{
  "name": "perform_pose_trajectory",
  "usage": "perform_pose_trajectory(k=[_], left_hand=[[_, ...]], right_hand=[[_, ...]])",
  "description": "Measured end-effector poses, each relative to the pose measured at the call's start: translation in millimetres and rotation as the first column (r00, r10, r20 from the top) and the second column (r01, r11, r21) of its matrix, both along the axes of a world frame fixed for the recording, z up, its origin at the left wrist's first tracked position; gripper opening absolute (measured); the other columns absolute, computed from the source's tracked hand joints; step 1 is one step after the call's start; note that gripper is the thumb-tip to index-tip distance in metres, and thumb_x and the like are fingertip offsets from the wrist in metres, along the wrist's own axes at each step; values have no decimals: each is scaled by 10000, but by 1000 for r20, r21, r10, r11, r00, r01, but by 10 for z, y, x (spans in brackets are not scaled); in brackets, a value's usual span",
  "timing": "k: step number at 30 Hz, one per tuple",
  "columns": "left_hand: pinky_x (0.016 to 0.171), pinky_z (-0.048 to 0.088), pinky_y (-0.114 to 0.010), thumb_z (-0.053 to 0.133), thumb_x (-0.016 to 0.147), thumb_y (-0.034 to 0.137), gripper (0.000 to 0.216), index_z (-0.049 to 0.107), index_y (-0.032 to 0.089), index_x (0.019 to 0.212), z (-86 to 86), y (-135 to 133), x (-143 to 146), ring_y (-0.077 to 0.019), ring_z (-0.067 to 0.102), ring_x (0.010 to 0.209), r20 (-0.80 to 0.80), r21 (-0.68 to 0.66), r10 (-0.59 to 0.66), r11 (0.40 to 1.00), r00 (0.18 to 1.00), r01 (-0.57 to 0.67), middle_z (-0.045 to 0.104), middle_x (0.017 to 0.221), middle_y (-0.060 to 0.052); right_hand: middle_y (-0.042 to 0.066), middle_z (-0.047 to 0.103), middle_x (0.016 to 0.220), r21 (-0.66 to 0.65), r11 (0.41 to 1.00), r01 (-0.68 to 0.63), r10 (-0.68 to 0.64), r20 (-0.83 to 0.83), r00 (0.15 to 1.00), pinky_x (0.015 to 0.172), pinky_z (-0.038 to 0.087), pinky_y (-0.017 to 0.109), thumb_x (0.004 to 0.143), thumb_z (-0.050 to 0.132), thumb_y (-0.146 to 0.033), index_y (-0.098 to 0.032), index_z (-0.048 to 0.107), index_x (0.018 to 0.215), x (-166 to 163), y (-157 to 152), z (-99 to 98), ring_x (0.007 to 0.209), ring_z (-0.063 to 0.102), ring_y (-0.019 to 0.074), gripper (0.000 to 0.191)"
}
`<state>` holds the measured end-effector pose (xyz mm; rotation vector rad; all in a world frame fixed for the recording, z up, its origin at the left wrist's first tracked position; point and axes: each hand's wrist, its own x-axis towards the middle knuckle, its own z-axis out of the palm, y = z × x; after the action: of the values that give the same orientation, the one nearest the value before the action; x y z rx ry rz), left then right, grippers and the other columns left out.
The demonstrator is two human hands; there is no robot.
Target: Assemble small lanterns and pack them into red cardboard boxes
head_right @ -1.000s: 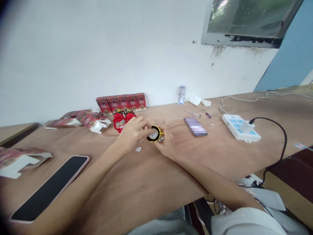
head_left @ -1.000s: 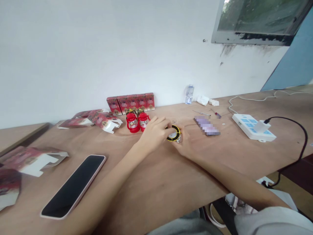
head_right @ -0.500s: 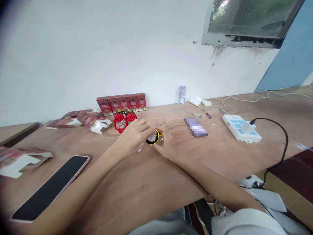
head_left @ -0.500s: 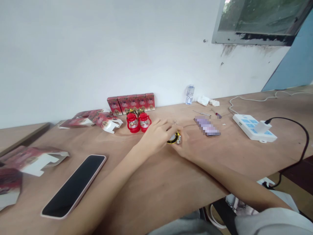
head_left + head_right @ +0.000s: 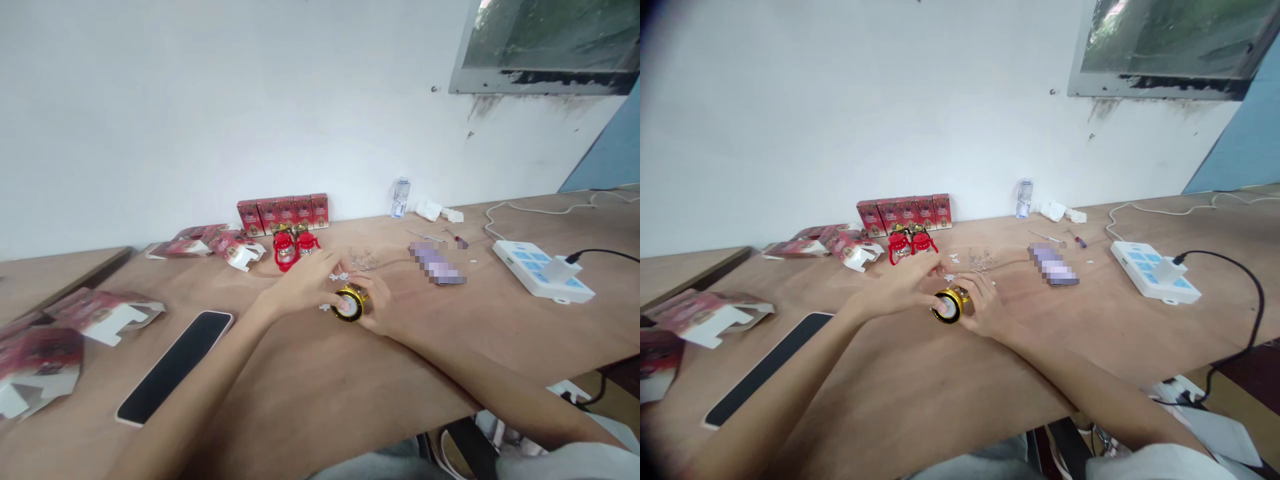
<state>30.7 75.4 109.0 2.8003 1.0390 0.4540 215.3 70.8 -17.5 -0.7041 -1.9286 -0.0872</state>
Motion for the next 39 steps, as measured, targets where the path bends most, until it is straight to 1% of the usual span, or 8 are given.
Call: perform_pose_trajectory(k=[3,6,11,17,23,28,32,39], left_hand=[[778,439,-307,609,757,505,434,517,194,1045,55,168,-368,-209,557,952,101,-106,41,994,994,-30,594,1090,-61],[792,440,-352,532,778,560,467,525,177,1045,51,339,-807,-239,568,930,101,4,295,955,950,-297,604,1080,-89],[843,416,-384,488,815,488,401,544,162,1041,-230,340,-1242,-276,556,1001,-88,104,416,907,905,-407,606,1110,-118],[946,355,-411,444,889,404,307,590,208,1074,-641,122,-803,-259,521,1112,-179,49,215,977,960,-209,606,1168,-78],[835,399,-373,518,871,312,189,645,190,939,-942,141,-226,-247,554,986,-221,97,90,993,971,-70,627,990,-88],[741,457,-317,468,890,227,171,625,162,865,-1140,131,-282,-214,582,872,-102,97,126,988,987,-116,614,910,-88],[759,484,-292,345,941,216,252,582,162,873,-1206,36,-384,-171,602,843,43,90,176,980,983,-179,630,882,-70],[697,495,-268,352,938,273,259,590,184,887,-1222,-38,-368,-136,608,694,370,-129,245,969,896,-211,642,801,-34]], right_hand=[[95,593,1131,-12,1000,-7,7,-22,1000,855,487,443,742,619,-246,-252,412,1236,-12,-5,-6,1062,567,255,535],[100,601,1133,-46,999,-6,5,-26,1000,863,488,436,744,636,-267,-245,415,1231,-9,7,-41,1066,569,253,536],[94,611,1131,-212,977,36,-63,-123,990,834,510,402,743,651,-267,-231,424,1212,-31,16,-98,1006,602,228,523],[83,618,1111,-241,970,25,-61,-142,988,820,518,397,741,658,-289,-233,445,1189,-49,23,-119,990,610,228,499],[75,621,1071,-266,964,-8,-49,-208,977,818,520,396,729,651,-289,-229,462,1146,-58,34,-115,979,610,234,462],[68,617,1049,-259,965,-43,-16,-222,975,804,523,377,736,651,-283,-236,463,1144,-68,26,-74,947,613,226,452],[89,544,1148,-172,984,-46,10,-208,978,898,484,427,746,635,-261,-251,475,1166,-56,8,-27,1091,546,249,449],[65,574,1188,61,997,45,-44,-18,999,959,430,490,776,600,-207,-311,452,1265,5,11,-13,1135,514,263,521]])
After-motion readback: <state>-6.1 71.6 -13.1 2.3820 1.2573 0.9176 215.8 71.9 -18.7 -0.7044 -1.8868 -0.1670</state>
